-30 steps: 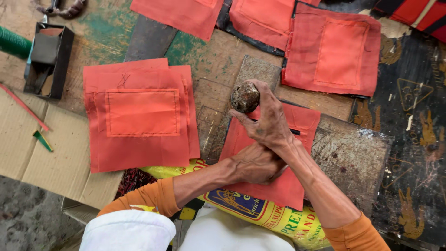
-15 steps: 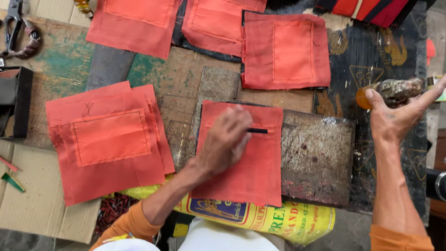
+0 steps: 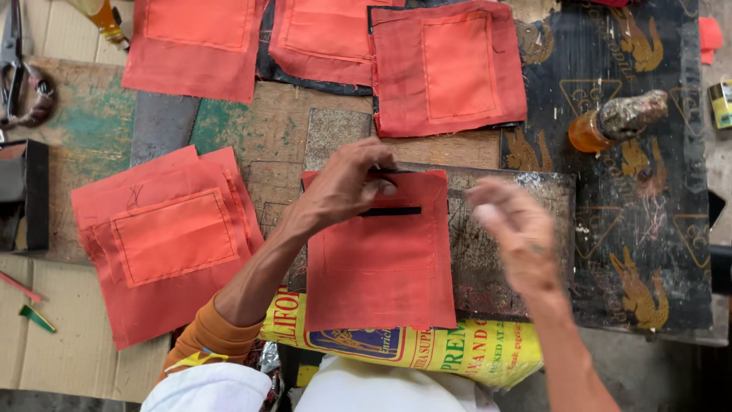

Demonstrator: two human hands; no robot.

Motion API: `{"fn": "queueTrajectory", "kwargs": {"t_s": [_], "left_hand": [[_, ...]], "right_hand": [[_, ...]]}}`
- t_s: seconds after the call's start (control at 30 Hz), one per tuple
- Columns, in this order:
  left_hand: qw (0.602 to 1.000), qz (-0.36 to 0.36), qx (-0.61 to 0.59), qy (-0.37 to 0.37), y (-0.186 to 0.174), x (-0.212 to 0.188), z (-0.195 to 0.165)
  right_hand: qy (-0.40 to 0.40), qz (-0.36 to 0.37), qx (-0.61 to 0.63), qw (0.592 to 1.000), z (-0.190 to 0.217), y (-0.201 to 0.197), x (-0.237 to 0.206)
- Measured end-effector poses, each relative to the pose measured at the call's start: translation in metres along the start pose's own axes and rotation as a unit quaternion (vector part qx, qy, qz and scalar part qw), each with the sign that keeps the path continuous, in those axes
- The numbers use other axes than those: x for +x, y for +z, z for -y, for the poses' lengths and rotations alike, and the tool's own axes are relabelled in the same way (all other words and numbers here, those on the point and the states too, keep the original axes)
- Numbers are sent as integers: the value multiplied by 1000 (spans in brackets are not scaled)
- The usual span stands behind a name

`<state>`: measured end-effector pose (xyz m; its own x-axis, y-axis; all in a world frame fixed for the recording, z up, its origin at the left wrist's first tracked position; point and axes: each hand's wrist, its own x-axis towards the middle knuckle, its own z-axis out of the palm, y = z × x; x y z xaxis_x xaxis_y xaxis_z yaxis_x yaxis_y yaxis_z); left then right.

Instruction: The person applies a substance to the edges of a red fabric pouch using a brush, then folds and presses the edges to secure them. They repeat this process on multiple pouches, stacking the finished items on the table.

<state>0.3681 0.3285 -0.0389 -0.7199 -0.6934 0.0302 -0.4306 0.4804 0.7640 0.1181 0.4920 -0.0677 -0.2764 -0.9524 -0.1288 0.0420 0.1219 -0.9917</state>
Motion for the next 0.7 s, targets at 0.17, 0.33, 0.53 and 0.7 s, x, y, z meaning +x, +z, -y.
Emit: {"fn": "queueTrajectory", "kwargs": {"t_s": [0.17, 0.33, 0.53, 0.7], "left_hand": [[993, -20, -112, -17, -15, -6, -11], [997, -25, -67, -1, -27, -15, -37], [995, -63, -31, 76, -48, -28, -74], [994, -73, -33, 72, -63, -32, -95]], "right_hand": [[73, -11, 202, 977, -1, 42, -7], [10, -19, 137, 990, 8, 43, -12], [-59, -36, 118, 991, 36, 42, -23], [-83, -20, 125, 988, 66, 38, -26]]}}
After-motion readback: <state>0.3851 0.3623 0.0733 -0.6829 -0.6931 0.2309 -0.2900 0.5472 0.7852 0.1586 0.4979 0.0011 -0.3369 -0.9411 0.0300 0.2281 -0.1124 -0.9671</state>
